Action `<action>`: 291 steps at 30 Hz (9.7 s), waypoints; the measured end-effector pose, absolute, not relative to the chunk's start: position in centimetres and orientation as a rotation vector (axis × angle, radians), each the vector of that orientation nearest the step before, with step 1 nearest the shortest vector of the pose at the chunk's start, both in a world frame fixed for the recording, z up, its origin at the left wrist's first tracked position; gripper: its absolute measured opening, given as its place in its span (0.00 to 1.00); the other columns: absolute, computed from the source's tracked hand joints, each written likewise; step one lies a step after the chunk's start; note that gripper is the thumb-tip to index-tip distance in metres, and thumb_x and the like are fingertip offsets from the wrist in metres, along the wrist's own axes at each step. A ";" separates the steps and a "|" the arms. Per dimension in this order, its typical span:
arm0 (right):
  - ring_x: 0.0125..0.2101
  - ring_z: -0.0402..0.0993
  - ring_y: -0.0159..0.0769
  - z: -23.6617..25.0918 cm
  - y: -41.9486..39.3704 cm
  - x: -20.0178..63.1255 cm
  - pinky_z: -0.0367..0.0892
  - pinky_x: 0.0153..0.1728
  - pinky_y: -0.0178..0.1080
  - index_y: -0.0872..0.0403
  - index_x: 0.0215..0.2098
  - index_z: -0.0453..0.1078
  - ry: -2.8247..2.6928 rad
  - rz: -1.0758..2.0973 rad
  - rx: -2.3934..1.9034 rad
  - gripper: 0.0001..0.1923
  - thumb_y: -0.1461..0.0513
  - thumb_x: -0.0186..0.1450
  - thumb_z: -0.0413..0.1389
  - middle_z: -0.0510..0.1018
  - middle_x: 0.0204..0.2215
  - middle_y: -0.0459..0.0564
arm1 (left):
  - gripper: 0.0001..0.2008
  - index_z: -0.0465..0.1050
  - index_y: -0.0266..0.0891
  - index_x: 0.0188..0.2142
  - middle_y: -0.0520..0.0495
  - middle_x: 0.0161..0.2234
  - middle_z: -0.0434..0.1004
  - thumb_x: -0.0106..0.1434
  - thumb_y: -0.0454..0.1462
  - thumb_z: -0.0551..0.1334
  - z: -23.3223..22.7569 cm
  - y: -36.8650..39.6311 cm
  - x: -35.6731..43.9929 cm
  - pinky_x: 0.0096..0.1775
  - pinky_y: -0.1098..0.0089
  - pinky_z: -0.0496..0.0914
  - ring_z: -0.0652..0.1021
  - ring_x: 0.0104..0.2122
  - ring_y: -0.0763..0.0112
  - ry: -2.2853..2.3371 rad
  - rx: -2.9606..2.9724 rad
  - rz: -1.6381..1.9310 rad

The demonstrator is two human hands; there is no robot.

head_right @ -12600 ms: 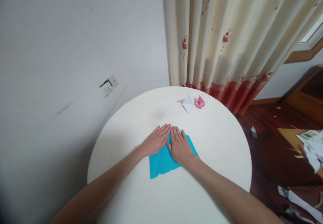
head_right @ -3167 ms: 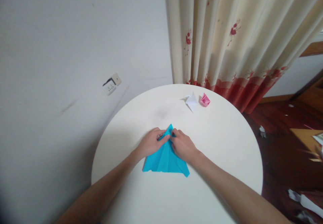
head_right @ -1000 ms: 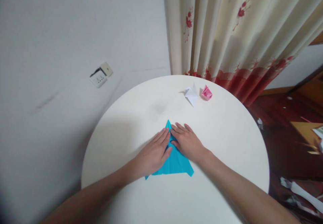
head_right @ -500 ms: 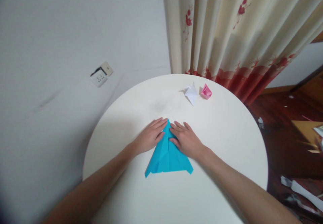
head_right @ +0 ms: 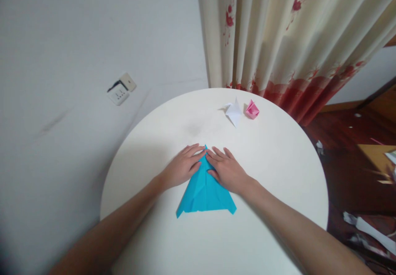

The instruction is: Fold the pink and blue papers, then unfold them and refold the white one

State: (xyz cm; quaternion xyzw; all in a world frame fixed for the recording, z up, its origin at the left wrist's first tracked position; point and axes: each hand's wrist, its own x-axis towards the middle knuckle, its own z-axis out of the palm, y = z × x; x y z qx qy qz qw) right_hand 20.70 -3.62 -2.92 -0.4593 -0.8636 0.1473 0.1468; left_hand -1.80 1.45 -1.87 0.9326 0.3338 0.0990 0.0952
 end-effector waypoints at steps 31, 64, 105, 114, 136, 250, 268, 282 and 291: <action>0.70 0.37 0.48 -1.5 -2.9 23.3 0.37 0.65 0.65 0.47 0.69 0.52 -2.578 0.568 -1.288 0.31 0.60 0.69 0.52 0.46 0.71 0.52 | 0.17 0.76 0.46 0.51 0.46 0.54 0.75 0.65 0.46 0.62 -2.5 2.6 -2.4 0.61 0.53 0.62 0.69 0.59 0.57 0.854 2.675 0.529; 0.69 0.43 0.50 -0.4 -3.8 21.6 0.39 0.64 0.67 0.50 0.65 0.60 -2.522 0.641 -1.296 0.27 0.50 0.72 0.47 0.60 0.67 0.54 | 0.20 0.68 0.41 0.59 0.40 0.64 0.63 0.70 0.43 0.55 -1.8 0.0 -1.2 0.64 0.54 0.58 0.60 0.66 0.57 1.035 2.789 0.386; 0.69 0.38 0.56 -0.8 -4.1 21.8 0.32 0.62 0.70 0.48 0.71 0.45 -2.549 0.707 -1.307 0.48 0.48 0.60 0.62 0.51 0.69 0.58 | 0.52 0.42 0.32 0.70 0.29 0.70 0.38 0.59 0.62 0.57 -1.5 -1.5 -1.5 0.66 0.51 0.45 0.42 0.70 0.50 0.818 2.766 0.022; 0.69 0.37 0.56 -1.2 -4.0 21.7 0.31 0.63 0.70 0.50 0.71 0.48 -2.587 0.642 -1.345 0.48 0.47 0.60 0.62 0.52 0.69 0.58 | 0.65 0.34 0.24 0.69 0.20 0.69 0.29 0.49 0.69 0.57 -1.6 -3.8 -1.6 0.64 0.42 0.37 0.33 0.68 0.38 0.814 2.747 -0.140; 0.58 0.60 0.59 -0.6 -7.3 17.8 0.65 0.53 0.58 0.57 0.61 0.63 -2.357 0.471 -1.619 0.36 0.53 0.58 0.65 0.63 0.62 0.63 | 0.27 0.69 0.36 0.58 0.37 0.58 0.72 0.60 0.41 0.66 1.0 -1.0 -1.4 0.56 0.54 0.70 0.76 0.54 0.54 1.066 1.468 0.553; 0.21 0.61 0.28 0.7 -6.3 17.8 0.57 0.23 0.34 0.56 0.25 0.75 -1.374 1.295 -1.116 0.17 0.51 0.63 0.61 0.72 0.19 0.44 | 0.11 0.81 0.35 0.33 0.46 0.29 0.78 0.60 0.41 0.66 2.4 -3.2 0.8 0.34 0.70 0.68 0.74 0.30 0.70 0.906 1.222 0.827; 0.21 0.59 0.27 0.4 -6.3 17.6 0.54 0.23 0.33 0.57 0.24 0.74 -1.383 1.332 -1.115 0.16 0.54 0.63 0.60 0.69 0.19 0.43 | 0.11 0.78 0.34 0.26 0.49 0.24 0.75 0.57 0.42 0.68 2.9 -3.3 0.9 0.31 0.72 0.66 0.72 0.27 0.73 1.020 1.358 0.849; 0.21 0.64 0.30 -0.5 -5.1 18.2 0.59 0.23 0.34 0.58 0.25 0.76 -1.158 1.197 -1.241 0.16 0.52 0.59 0.62 0.75 0.21 0.47 | 0.16 0.75 0.34 0.28 0.49 0.24 0.73 0.56 0.46 0.69 2.2 -2.9 0.2 0.27 0.73 0.63 0.71 0.25 0.73 0.871 1.349 0.515; 0.24 0.65 0.30 -0.1 -5.0 18.1 0.60 0.25 0.34 0.57 0.30 0.77 -1.173 1.279 -1.206 0.18 0.50 0.62 0.59 0.76 0.23 0.47 | 0.16 0.78 0.34 0.27 0.47 0.26 0.78 0.55 0.47 0.69 1.6 -2.6 0.2 0.27 0.71 0.64 0.73 0.24 0.71 1.014 1.339 0.625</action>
